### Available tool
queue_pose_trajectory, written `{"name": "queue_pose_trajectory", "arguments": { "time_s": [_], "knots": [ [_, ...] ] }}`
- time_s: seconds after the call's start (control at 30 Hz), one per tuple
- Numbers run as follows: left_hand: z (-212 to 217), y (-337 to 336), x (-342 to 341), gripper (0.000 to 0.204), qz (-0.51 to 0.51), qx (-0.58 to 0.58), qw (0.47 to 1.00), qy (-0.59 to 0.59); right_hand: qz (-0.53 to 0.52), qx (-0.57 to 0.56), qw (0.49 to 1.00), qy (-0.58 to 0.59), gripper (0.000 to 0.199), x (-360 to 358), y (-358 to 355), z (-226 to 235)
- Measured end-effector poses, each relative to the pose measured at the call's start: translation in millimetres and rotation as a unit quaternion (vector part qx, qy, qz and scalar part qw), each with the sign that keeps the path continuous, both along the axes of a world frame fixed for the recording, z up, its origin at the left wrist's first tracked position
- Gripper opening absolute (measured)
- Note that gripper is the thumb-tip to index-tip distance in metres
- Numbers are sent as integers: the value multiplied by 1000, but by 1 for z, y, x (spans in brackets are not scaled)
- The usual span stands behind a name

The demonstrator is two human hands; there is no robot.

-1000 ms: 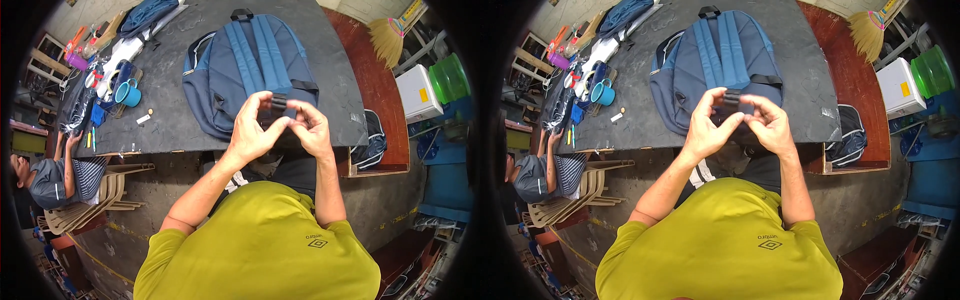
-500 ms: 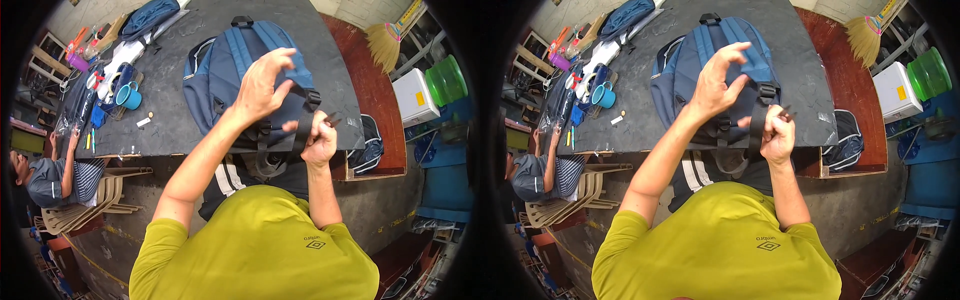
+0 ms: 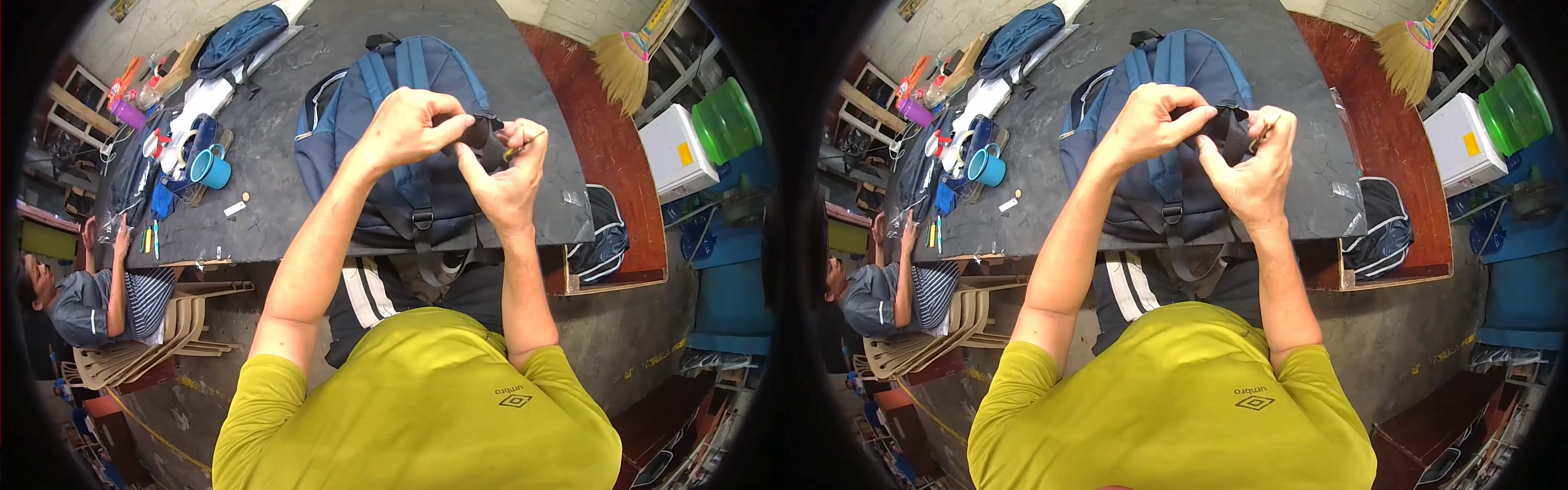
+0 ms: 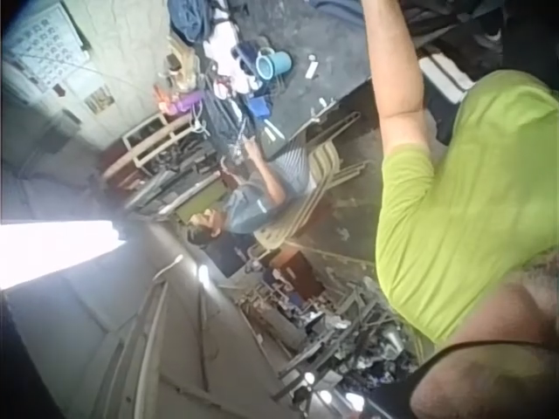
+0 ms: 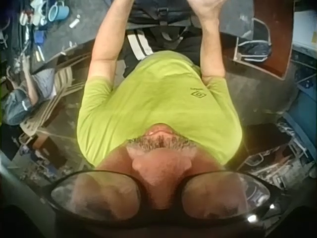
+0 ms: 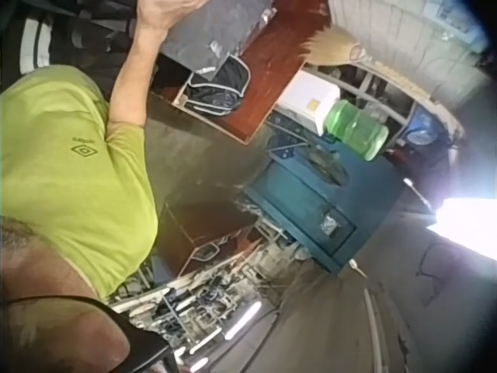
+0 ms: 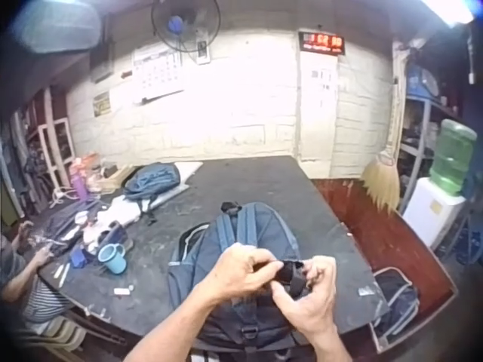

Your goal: Inspecting the various components of a blue backpack, including zippers, straps, and buckles, for quality control.

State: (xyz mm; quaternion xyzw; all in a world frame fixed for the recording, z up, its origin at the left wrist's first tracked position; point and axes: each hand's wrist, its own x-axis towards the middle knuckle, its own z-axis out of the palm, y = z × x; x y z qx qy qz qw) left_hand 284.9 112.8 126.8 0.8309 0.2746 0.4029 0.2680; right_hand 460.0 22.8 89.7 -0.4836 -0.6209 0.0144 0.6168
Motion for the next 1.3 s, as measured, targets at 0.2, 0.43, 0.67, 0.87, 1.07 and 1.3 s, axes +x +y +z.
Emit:
{"name": "queue_pose_trajectory", "arguments": {
  "time_s": [0.2, 0.43, 0.67, 0.87, 1.07, 1.3],
  "knots": [
    [0, 4, -10, 23, 42, 63, 996, 48, 111, -101, 964, 219, 58, -17, 11, -18],
    [-3, -2, -30, 20, -138, -96, 985, 43, 314, -114, 813, 476, 40, 46, 28, 11],
    [-18, -6, -20, 15, -235, -152, 934, -222, 288, -347, 816, 363, 39, 7, 52, -8],
    [-30, -4, -34, 25, -145, -278, 934, -171, 50, -256, 958, 123, 40, 31, 47, -19],
    [-40, -5, -34, 28, -141, -274, 938, -159, 110, -158, 981, -9, 25, 50, 10, 23],
    [-40, -6, -29, 26, -158, -220, 953, -136, 254, -257, 929, 76, 15, 47, 8, 12]
  ]
}}
